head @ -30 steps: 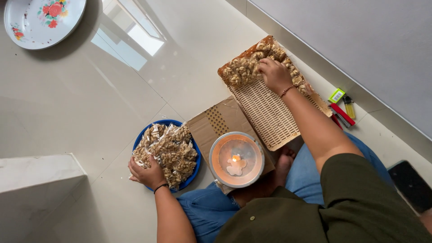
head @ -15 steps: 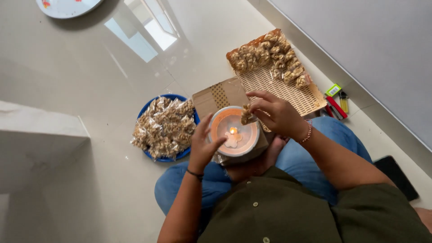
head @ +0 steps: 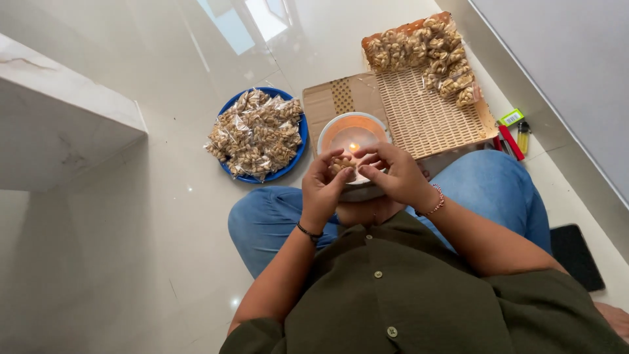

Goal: Sealing small plastic bags containing food by carefully melting the opening over a candle flame.

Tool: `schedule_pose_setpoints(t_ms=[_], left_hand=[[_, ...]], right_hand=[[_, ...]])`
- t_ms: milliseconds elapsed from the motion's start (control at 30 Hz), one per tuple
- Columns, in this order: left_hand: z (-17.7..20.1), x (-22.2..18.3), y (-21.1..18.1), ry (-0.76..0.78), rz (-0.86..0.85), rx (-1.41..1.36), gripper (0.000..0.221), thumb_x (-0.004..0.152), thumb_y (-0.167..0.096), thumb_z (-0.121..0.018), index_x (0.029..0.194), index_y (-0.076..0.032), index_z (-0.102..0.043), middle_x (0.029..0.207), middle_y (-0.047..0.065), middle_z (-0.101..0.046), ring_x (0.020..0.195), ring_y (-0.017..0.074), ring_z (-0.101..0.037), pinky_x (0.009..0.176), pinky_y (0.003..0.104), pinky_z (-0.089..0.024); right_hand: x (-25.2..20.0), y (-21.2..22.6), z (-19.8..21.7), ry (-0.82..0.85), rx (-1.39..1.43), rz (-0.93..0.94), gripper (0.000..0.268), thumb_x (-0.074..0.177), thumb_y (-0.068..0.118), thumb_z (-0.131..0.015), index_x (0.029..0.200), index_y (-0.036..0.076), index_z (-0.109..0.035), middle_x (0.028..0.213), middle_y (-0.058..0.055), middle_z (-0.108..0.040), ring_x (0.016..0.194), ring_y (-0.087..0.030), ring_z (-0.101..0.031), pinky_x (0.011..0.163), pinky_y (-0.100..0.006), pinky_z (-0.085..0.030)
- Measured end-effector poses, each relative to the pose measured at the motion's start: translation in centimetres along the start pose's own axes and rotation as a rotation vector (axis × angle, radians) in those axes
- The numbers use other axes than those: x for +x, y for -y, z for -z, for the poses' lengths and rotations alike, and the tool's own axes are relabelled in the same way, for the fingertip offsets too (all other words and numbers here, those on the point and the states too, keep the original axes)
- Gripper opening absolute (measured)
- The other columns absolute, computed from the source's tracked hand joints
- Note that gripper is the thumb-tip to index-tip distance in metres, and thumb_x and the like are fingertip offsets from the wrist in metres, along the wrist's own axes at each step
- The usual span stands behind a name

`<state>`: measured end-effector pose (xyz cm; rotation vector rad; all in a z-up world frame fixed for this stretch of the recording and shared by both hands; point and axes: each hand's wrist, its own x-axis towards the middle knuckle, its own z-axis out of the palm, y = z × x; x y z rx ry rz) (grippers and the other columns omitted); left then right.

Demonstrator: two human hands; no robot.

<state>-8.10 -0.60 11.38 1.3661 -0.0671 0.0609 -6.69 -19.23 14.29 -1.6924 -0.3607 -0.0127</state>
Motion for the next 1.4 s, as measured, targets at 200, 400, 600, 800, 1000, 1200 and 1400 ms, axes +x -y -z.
schedule_pose_setpoints(t_ms=[200, 400, 600, 800, 1000, 1200, 1400], left_hand=[[-0.9, -0.5, -0.2, 0.045, 0.023, 0.013, 0.052, 0.090, -0.006, -0.080, 0.138, -0.006, -0.060, 0.111, 0.016, -0.075, 0.092, 0.0183, -0.074, 0.081, 0.034, -0.065], [-1.4, -0.9, -1.7, 0.030, 0.088, -0.143, 0.033, 0.093, -0.007, -0.075, 0.124, -0.004, -0.063, 0.106, 0.013, -0.076, 0.092, 0.0166, -0.074, 0.081, 0.032, -0.063], [-1.0, -0.2, -0.5, -0.052, -0.017, -0.023, 0.009, 0.105, -0.010, -0.061, 0.101, -0.003, -0.063, 0.089, 0.011, -0.075, 0.085, 0.0117, -0.069, 0.077, 0.030, -0.060], [-2.3, -0.3, 0.9, -0.099, -0.003, -0.117, 0.016, 0.111, -0.017, -0.049, 0.105, -0.003, -0.055, 0.096, 0.014, -0.075, 0.087, 0.0114, -0.068, 0.081, 0.035, -0.061], [-1.7, 0.2, 3.3, -0.053, 0.064, -0.094, 0.045, 0.091, -0.010, -0.079, 0.130, -0.002, -0.061, 0.103, 0.011, -0.073, 0.093, 0.0110, -0.069, 0.081, 0.030, -0.061], [-1.7, 0.5, 3.8, -0.192, 0.134, -0.093, 0.011, 0.095, -0.011, -0.076, 0.098, -0.001, -0.076, 0.078, 0.010, -0.074, 0.071, 0.0097, -0.067, 0.064, 0.026, -0.058], [-0.9, 0.3, 4.2, -0.188, 0.079, 0.019, 0.014, 0.098, -0.011, -0.073, 0.093, 0.002, -0.075, 0.069, 0.015, -0.071, 0.061, 0.0149, -0.068, 0.057, 0.028, -0.055]], right_hand=[[0.0, -1.3, -0.2, -0.037, 0.014, -0.022, 0.013, 0.093, 0.017, -0.077, 0.103, 0.007, -0.076, 0.085, -0.007, -0.071, 0.083, -0.017, -0.073, 0.068, -0.034, -0.060], [-0.1, -2.0, 0.3, -0.079, 0.000, -0.012, 0.010, 0.096, 0.016, -0.073, 0.099, 0.006, -0.074, 0.079, -0.010, -0.068, 0.080, -0.019, -0.069, 0.069, -0.038, -0.059], [0.1, 0.4, -0.1, -0.124, -0.043, 0.021, 0.010, 0.098, 0.017, -0.070, 0.097, 0.007, -0.072, 0.077, -0.010, -0.070, 0.078, -0.019, -0.069, 0.069, -0.038, -0.058], [-0.2, -3.0, 0.0, -0.247, -0.214, 0.044, 0.007, 0.100, 0.015, -0.066, 0.099, 0.009, -0.071, 0.080, -0.012, -0.072, 0.079, -0.027, -0.072, 0.066, -0.038, -0.057], [-0.3, -3.6, -0.2, -0.237, -0.248, 0.080, 0.005, 0.097, 0.016, -0.069, 0.096, 0.012, -0.072, 0.078, -0.007, -0.073, 0.076, -0.026, -0.073, 0.062, -0.035, -0.057], [-0.3, -2.6, -0.7, -0.228, -0.182, 0.036, 0.006, 0.096, 0.017, -0.071, 0.094, 0.012, -0.073, 0.075, -0.008, -0.072, 0.074, -0.024, -0.072, 0.061, -0.035, -0.057], [-0.4, -4.9, -1.0, -0.149, 0.081, -0.089, 0.011, 0.098, 0.017, -0.069, 0.095, 0.006, -0.071, 0.066, -0.007, -0.067, 0.067, -0.011, -0.063, 0.056, -0.028, -0.055]])
